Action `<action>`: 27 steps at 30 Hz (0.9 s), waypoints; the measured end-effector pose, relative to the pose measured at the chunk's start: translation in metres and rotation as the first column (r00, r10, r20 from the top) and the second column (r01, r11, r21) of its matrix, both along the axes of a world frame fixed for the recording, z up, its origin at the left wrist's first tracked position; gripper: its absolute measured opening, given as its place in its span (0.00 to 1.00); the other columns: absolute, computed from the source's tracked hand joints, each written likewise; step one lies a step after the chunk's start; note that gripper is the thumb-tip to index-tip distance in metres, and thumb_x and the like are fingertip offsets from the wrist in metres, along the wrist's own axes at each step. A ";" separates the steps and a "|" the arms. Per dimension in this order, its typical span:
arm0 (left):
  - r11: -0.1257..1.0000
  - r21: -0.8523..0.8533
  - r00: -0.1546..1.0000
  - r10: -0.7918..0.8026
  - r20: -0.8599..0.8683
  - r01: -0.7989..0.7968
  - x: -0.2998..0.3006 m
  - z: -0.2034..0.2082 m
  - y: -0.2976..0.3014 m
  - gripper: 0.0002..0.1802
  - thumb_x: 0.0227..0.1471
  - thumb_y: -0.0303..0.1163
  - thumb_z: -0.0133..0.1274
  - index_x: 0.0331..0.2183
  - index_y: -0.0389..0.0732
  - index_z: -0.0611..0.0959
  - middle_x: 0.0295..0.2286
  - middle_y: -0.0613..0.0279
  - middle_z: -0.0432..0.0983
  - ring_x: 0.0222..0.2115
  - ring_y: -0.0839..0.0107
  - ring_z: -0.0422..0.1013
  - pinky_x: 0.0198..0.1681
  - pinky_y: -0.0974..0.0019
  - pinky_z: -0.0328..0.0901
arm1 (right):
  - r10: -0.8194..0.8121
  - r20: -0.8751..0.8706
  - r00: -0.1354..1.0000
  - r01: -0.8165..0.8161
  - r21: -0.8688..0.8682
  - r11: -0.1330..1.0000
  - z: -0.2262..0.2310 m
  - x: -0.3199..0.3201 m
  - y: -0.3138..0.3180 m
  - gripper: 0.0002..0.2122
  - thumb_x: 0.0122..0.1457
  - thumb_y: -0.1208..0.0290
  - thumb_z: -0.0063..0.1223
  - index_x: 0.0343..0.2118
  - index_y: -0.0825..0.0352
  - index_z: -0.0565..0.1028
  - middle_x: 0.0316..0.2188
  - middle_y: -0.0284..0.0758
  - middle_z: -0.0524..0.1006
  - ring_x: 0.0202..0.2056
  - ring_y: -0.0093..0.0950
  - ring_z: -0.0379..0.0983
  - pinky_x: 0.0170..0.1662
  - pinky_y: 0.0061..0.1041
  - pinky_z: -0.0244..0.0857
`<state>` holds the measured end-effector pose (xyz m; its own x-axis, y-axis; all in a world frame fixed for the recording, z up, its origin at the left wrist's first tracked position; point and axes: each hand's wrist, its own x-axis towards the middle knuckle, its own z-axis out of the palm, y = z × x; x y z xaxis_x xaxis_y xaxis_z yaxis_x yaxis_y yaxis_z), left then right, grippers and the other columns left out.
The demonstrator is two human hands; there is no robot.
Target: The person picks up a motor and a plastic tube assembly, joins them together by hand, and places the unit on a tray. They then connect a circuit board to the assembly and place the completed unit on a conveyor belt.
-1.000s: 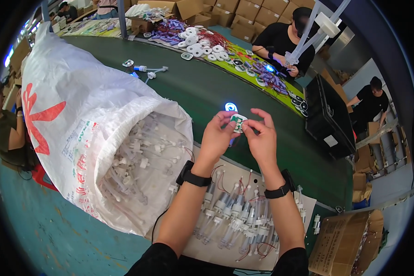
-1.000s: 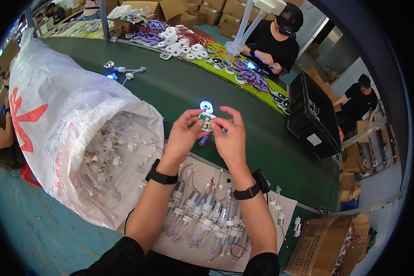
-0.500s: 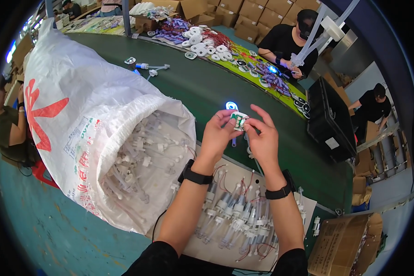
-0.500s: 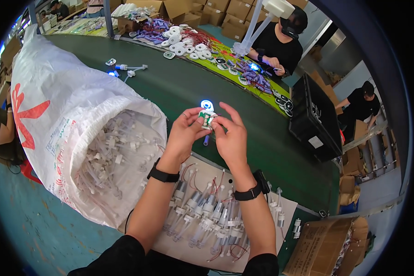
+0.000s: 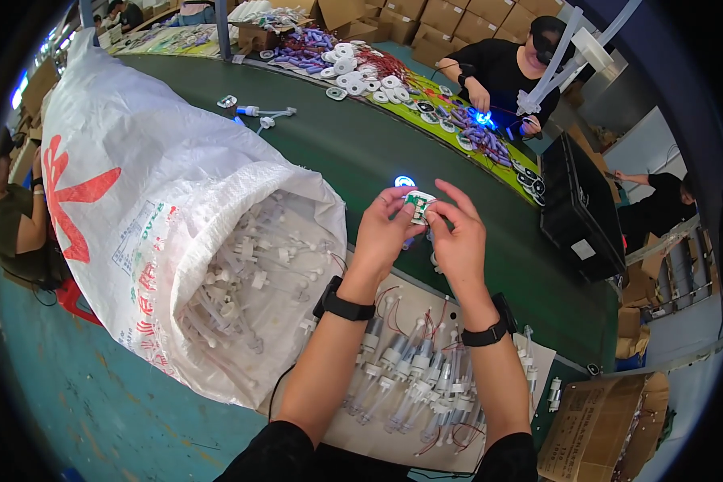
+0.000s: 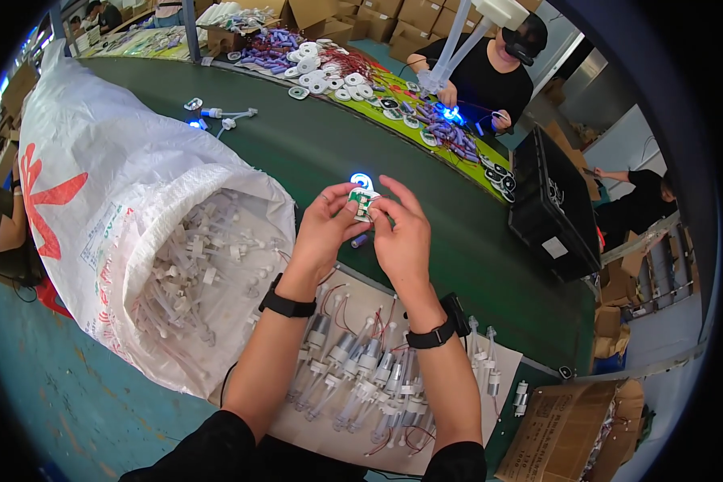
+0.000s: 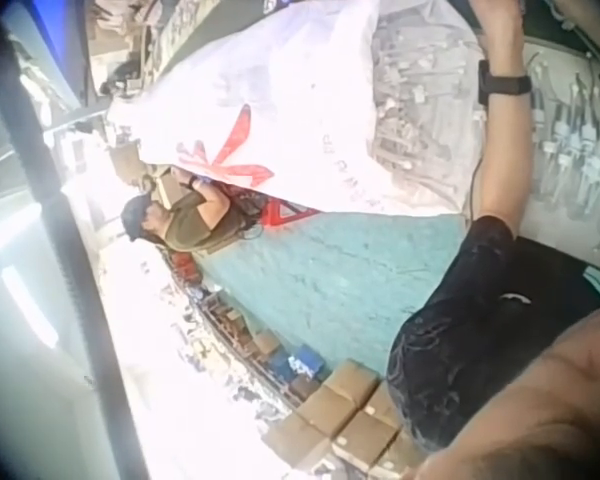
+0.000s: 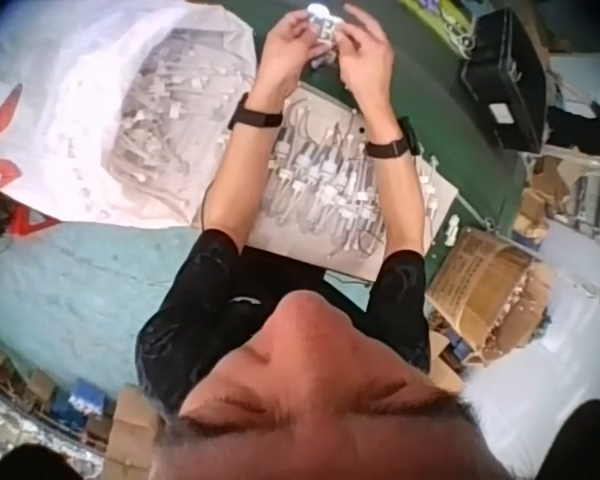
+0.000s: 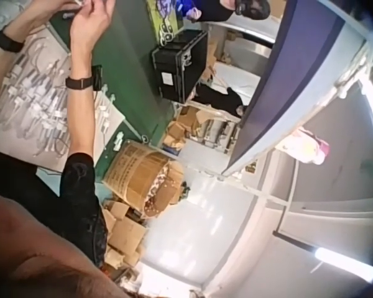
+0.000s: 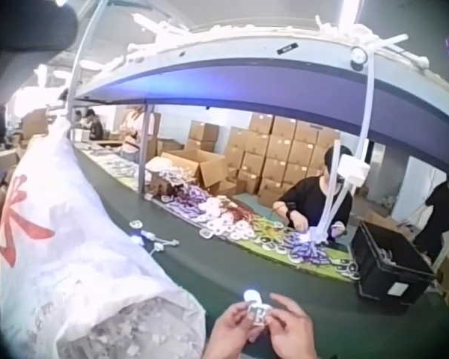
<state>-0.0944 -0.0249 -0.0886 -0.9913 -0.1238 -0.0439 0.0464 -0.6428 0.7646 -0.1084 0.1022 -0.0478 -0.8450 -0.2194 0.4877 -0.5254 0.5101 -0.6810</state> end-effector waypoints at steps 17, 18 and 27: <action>0.945 -0.249 0.977 0.194 -0.092 -0.212 0.002 0.003 0.008 0.15 0.59 0.22 0.47 0.48 0.34 0.75 0.42 0.59 0.75 0.39 0.76 0.73 0.40 0.72 0.73 | -0.101 0.101 0.990 0.105 -0.037 0.994 -0.006 -0.002 -0.010 0.07 0.54 0.78 0.56 0.34 0.72 0.80 0.50 0.39 0.77 0.39 0.26 0.78 0.40 0.22 0.70; 0.932 -0.278 0.973 0.215 -0.090 -0.231 0.001 0.003 0.009 0.15 0.59 0.23 0.48 0.48 0.33 0.76 0.42 0.59 0.75 0.39 0.76 0.73 0.40 0.72 0.73 | -0.121 0.110 0.987 0.127 -0.045 0.991 -0.007 -0.002 -0.010 0.07 0.54 0.77 0.56 0.34 0.73 0.80 0.50 0.40 0.77 0.38 0.26 0.78 0.39 0.22 0.70; 0.951 -0.190 0.967 0.223 -0.128 -0.244 -0.006 0.001 0.013 0.15 0.58 0.22 0.49 0.48 0.32 0.77 0.39 0.55 0.78 0.36 0.75 0.75 0.35 0.71 0.74 | -0.080 0.115 0.990 0.093 -0.122 0.988 -0.009 -0.007 -0.006 0.06 0.55 0.78 0.55 0.34 0.74 0.80 0.50 0.40 0.77 0.39 0.26 0.77 0.41 0.23 0.70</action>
<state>-0.1002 -0.0116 -0.0877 -0.9314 -0.3478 0.1074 0.2623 -0.4368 0.8605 -0.1157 0.0960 -0.0568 -0.9077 -0.0857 0.4107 -0.4022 0.4566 -0.7936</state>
